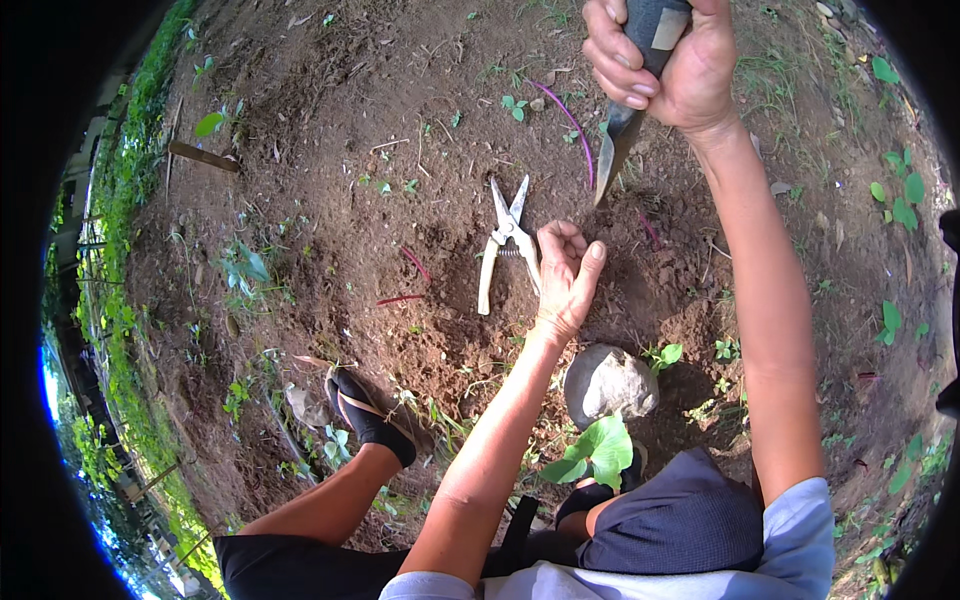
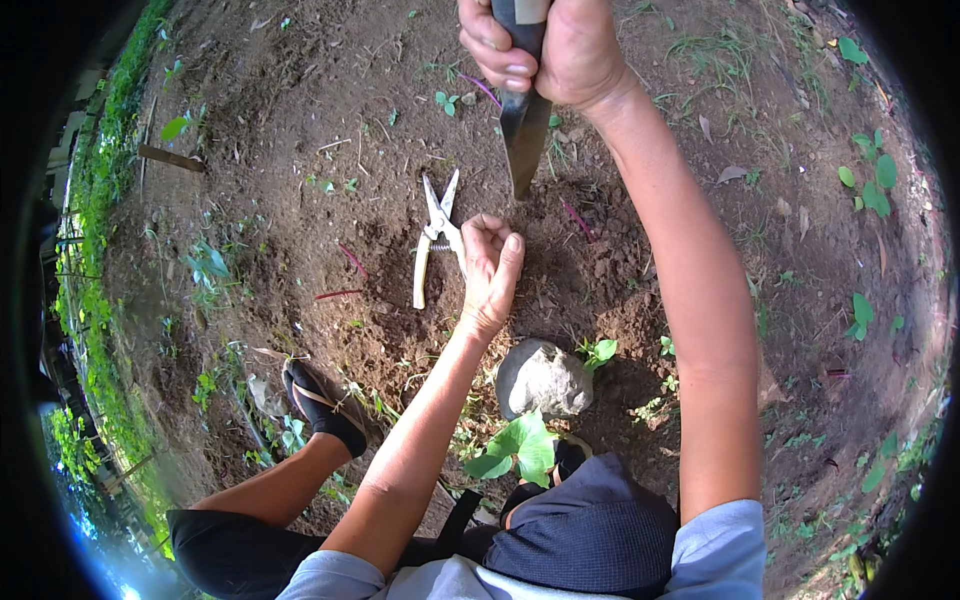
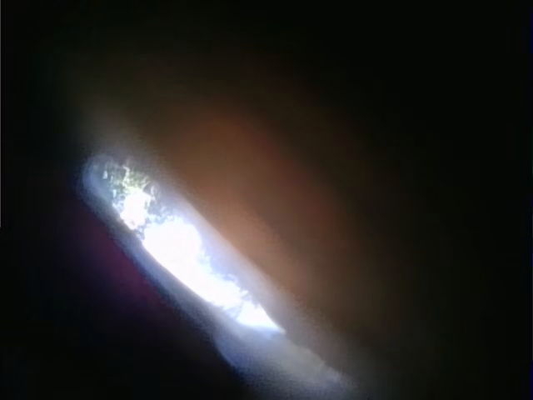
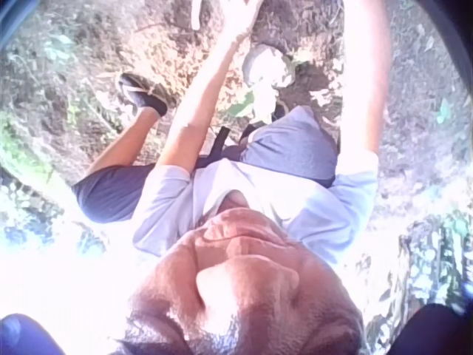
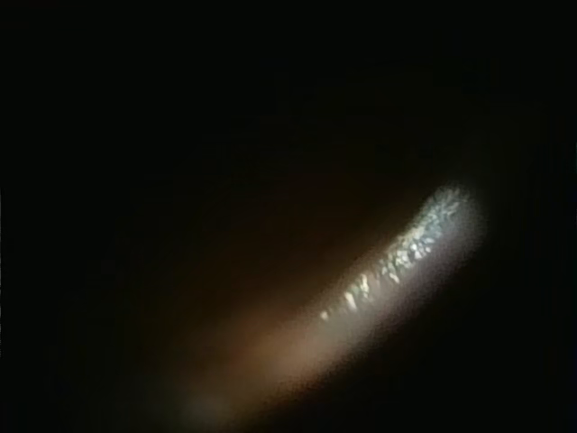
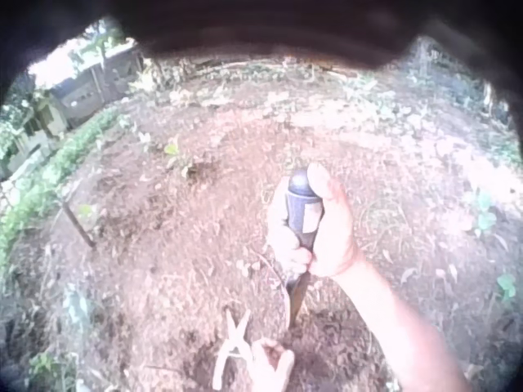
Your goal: The person digs small holes in the soil using a hand trowel, places purple plant stems into the holes, and covers them with soil. The person uses pruning shears to cut the stems and a trowel to dig and cover the planting area.
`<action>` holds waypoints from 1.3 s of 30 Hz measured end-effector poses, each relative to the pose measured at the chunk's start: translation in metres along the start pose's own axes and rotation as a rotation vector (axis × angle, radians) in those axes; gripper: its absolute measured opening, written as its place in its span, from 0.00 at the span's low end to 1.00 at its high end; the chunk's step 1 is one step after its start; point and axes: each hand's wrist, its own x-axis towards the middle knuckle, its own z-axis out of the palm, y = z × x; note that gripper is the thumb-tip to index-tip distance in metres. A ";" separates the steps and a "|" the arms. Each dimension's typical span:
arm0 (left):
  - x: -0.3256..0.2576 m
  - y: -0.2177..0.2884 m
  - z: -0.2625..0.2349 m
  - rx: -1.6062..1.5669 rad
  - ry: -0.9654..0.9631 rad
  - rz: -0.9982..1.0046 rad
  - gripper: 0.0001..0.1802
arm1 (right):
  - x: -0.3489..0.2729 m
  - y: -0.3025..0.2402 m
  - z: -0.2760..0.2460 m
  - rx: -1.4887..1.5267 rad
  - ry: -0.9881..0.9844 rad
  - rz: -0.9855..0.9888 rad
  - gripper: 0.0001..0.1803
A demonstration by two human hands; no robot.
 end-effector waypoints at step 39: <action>-0.001 0.011 0.032 0.829 -0.112 0.244 0.17 | -0.044 -0.028 -0.022 -0.329 0.521 -0.162 0.31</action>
